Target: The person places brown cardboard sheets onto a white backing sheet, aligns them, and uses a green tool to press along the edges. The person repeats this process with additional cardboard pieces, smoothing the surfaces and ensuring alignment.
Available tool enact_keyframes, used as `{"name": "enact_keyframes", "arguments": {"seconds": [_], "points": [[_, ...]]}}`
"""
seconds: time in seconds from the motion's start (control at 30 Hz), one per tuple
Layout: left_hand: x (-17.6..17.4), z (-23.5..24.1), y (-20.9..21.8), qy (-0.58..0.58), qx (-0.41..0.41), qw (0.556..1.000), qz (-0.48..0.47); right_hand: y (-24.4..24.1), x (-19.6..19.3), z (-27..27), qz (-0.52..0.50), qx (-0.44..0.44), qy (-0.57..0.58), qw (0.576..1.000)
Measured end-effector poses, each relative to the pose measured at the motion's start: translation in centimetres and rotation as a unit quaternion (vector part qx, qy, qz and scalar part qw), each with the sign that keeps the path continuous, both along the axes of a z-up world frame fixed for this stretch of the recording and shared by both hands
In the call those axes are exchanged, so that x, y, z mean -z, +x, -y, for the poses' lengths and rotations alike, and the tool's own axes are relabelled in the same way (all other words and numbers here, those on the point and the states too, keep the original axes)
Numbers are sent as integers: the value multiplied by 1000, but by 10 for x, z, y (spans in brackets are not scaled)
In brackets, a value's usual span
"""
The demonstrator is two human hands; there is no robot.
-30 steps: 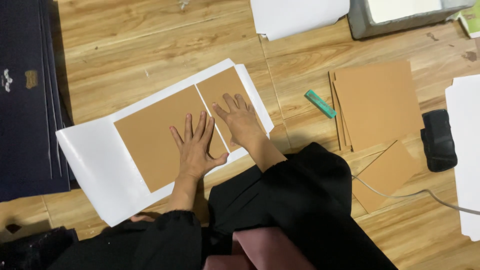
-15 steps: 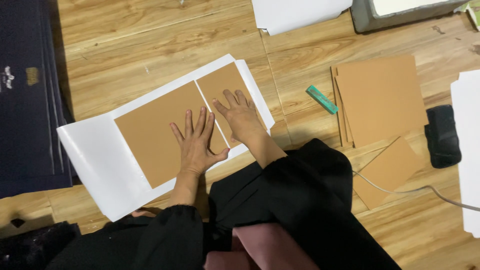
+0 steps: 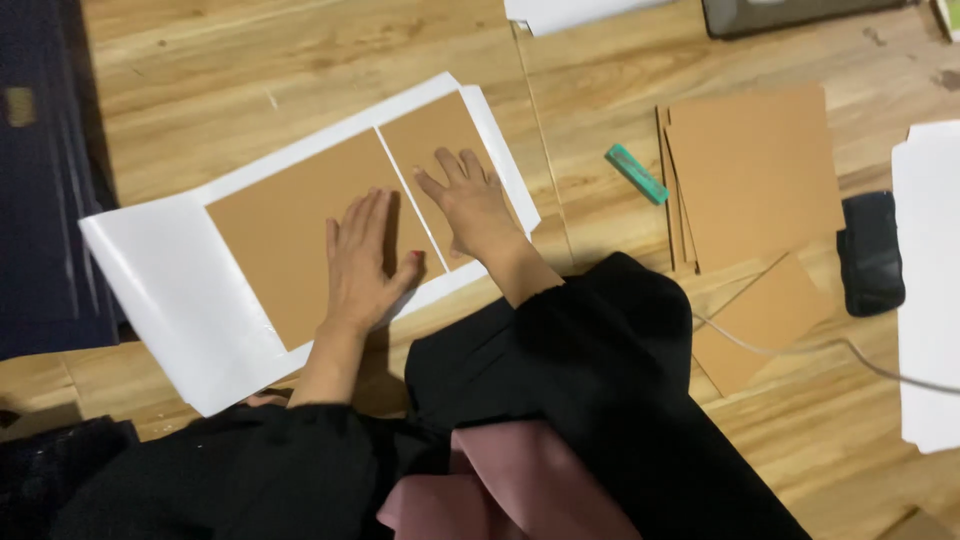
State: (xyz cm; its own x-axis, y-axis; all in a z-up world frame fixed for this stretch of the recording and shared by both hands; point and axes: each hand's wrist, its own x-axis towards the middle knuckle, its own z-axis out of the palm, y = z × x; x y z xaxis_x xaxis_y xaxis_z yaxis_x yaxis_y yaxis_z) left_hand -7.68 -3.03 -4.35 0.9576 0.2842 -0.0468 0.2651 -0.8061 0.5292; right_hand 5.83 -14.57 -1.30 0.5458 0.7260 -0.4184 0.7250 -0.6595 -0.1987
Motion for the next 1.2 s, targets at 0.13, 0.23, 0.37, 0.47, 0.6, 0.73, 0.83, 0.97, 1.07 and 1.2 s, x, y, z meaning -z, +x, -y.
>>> {"name": "enact_keyframes", "arguments": {"seconds": [0.13,0.23,0.37,0.47,0.6,0.73,0.83,0.97,1.07,1.2], "points": [[-2,-44,-38,90,-135,978,-130,0,-3,-1,-1,-2,0,1000],[4,-73,-83,98,-218,944,-226,2,0,1,-12,-6,-5,1000],[8,-64,-81,70,-190,951,-232,4,-2,11,-2,-21,3,1000],[-7,-57,-74,20,-165,965,-203,11,-7,25,12,-3,-19,1000],[-25,-66,-73,40,-248,966,-66,22,-11,46,15,23,-31,999],[12,-104,-101,45,-469,877,-98,22,-6,53,12,36,-19,999],[49,-117,-113,-138,-525,833,-107,5,-8,58,15,78,4,997],[-8,-100,-103,-316,-556,764,-85,-6,20,70,62,101,-12,993],[-11,-105,-103,-399,-574,715,-17,-10,18,72,54,118,-5,992],[-15,-121,-105,-480,-514,710,35,-17,-1,73,26,137,16,990]]}}
